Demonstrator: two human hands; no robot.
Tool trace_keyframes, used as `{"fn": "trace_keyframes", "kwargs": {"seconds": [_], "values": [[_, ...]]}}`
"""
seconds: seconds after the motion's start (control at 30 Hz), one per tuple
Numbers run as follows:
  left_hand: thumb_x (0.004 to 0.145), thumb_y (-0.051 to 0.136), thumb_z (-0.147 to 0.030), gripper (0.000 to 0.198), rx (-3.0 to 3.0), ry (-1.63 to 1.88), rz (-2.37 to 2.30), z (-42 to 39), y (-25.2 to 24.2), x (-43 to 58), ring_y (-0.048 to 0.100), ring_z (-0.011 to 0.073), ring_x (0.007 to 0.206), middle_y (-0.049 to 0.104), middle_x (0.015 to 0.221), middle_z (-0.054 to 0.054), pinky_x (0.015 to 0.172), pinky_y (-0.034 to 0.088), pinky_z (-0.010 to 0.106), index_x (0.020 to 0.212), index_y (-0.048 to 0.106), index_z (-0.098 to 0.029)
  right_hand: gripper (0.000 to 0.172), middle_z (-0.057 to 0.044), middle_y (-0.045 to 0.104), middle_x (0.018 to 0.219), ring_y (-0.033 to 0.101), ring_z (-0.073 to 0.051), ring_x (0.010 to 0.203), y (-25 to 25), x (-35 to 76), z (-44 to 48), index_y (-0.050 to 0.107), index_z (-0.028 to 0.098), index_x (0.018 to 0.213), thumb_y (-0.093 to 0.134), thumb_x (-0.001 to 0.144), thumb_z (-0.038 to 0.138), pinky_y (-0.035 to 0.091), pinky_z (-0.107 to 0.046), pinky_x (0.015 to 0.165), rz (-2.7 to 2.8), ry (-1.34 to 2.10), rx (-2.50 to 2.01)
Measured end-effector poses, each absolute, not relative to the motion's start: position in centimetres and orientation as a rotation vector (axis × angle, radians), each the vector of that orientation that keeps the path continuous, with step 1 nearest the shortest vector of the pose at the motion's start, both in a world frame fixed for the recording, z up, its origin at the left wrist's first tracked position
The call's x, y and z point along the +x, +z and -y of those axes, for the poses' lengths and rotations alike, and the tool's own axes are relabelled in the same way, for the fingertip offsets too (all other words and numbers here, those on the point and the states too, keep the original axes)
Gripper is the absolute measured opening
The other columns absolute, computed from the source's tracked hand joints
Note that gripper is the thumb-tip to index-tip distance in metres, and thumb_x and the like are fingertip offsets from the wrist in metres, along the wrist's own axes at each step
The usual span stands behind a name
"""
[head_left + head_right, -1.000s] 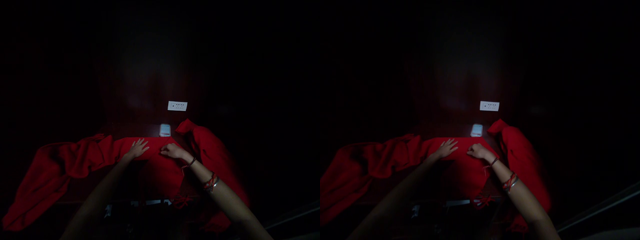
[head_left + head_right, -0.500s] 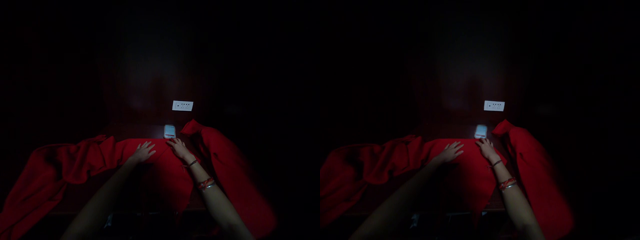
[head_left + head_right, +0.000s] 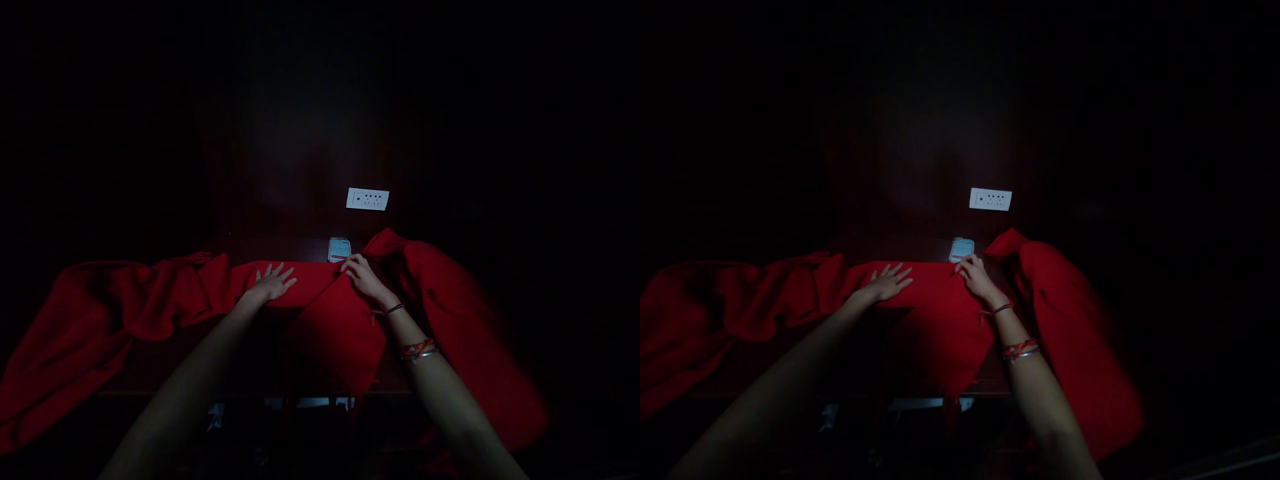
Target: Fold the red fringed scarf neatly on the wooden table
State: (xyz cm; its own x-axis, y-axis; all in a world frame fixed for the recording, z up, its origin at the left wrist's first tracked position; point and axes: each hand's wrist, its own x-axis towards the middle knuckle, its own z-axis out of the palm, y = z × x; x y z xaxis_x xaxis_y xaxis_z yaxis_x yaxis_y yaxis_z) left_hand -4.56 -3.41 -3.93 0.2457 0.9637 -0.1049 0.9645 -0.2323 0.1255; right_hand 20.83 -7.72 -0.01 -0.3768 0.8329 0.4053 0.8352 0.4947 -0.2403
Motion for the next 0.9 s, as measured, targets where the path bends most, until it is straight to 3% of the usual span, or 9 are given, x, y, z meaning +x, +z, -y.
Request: {"fn": "trace_keyframes", "kwargs": {"seconds": [0.17,0.3,0.37,0.5,0.63,0.7,0.8,0.9], "values": [[0.072,0.011,-0.062,0.063,2.299,0.064,-1.880,3.4,-4.5,-3.0,0.004,0.0334,0.119,0.007,0.134,0.003,0.089,0.008,0.055,0.127,0.015,-0.031,0.019,-0.006,0.035,0.108,0.032,-0.013,0.104,1.9,18.1,8.6,0.049,0.018,0.087,0.032,0.078,0.015,0.024,-0.030,0.089,2.242,0.119,-1.044],[0.074,0.012,-0.060,0.061,2.305,0.149,-1.909,3.7,-4.6,-2.6,0.008,0.0320,0.119,0.011,0.134,0.004,0.090,0.011,0.053,0.127,0.016,-0.030,0.023,-0.006,0.035,0.112,0.031,-0.017,0.106,0.5,13.8,9.0,0.049,0.021,0.097,0.034,0.079,0.023,0.027,-0.037,0.086,2.465,0.243,-1.168],[0.076,0.014,-0.055,0.057,2.330,0.210,-1.936,3.7,-4.5,-3.2,0.011,0.0305,0.119,0.015,0.133,0.005,0.090,0.014,0.050,0.126,0.019,-0.028,0.034,-0.007,0.029,0.120,0.026,-0.023,0.110,-0.3,12.6,9.2,0.040,0.026,0.111,0.038,0.078,0.031,0.027,-0.043,0.084,2.562,0.301,-1.298],[0.081,0.017,-0.044,0.049,2.369,0.378,-2.027,3.6,-3.6,-4.4,0.031,0.0267,0.111,0.036,0.123,0.012,0.087,0.026,0.041,0.116,0.041,-0.018,0.056,-0.011,0.015,0.130,0.012,-0.028,0.117,-0.3,14.0,9.3,0.017,0.025,0.126,0.034,0.077,0.046,0.023,-0.049,0.085,2.494,0.247,-1.557],[0.080,0.016,-0.045,0.053,2.306,0.402,-1.927,5.0,-1.6,-4.1,0.050,0.0222,0.091,0.054,0.100,0.013,0.074,0.037,0.030,0.095,0.055,-0.012,0.053,-0.011,0.015,0.131,0.012,-0.029,0.117,-0.2,17.5,8.9,0.024,0.024,0.124,0.033,0.077,0.047,0.024,-0.051,0.084,2.426,0.202,-1.831],[0.077,0.018,-0.051,0.055,2.286,0.325,-1.794,6.5,-0.5,-3.6,0.052,0.0211,0.085,0.057,0.093,0.012,0.069,0.038,0.027,0.088,0.057,-0.013,0.052,-0.012,0.018,0.130,0.016,-0.027,0.117,-1.0,18.7,8.7,0.024,0.023,0.124,0.031,0.077,0.046,0.024,-0.049,0.085,2.392,0.194,-1.918],[0.065,0.037,-0.060,0.053,2.283,0.121,-1.622,9.3,0.6,-3.4,0.053,0.0201,0.077,0.058,0.087,0.009,0.063,0.038,0.024,0.082,0.056,-0.014,0.051,-0.013,0.022,0.129,0.018,-0.025,0.117,-2.5,19.4,8.4,0.023,0.021,0.125,0.021,0.080,0.046,0.020,-0.046,0.088,2.352,0.212,-1.971],[0.051,0.054,-0.057,0.048,2.311,0.045,-1.575,11.7,0.5,-3.6,0.051,0.0186,0.076,0.056,0.085,0.005,0.061,0.037,0.022,0.079,0.055,-0.017,0.052,-0.013,0.023,0.129,0.019,-0.024,0.117,-3.4,19.5,8.3,0.024,0.021,0.125,0.018,0.080,0.047,0.017,-0.045,0.090,2.334,0.201,-1.956]]}}
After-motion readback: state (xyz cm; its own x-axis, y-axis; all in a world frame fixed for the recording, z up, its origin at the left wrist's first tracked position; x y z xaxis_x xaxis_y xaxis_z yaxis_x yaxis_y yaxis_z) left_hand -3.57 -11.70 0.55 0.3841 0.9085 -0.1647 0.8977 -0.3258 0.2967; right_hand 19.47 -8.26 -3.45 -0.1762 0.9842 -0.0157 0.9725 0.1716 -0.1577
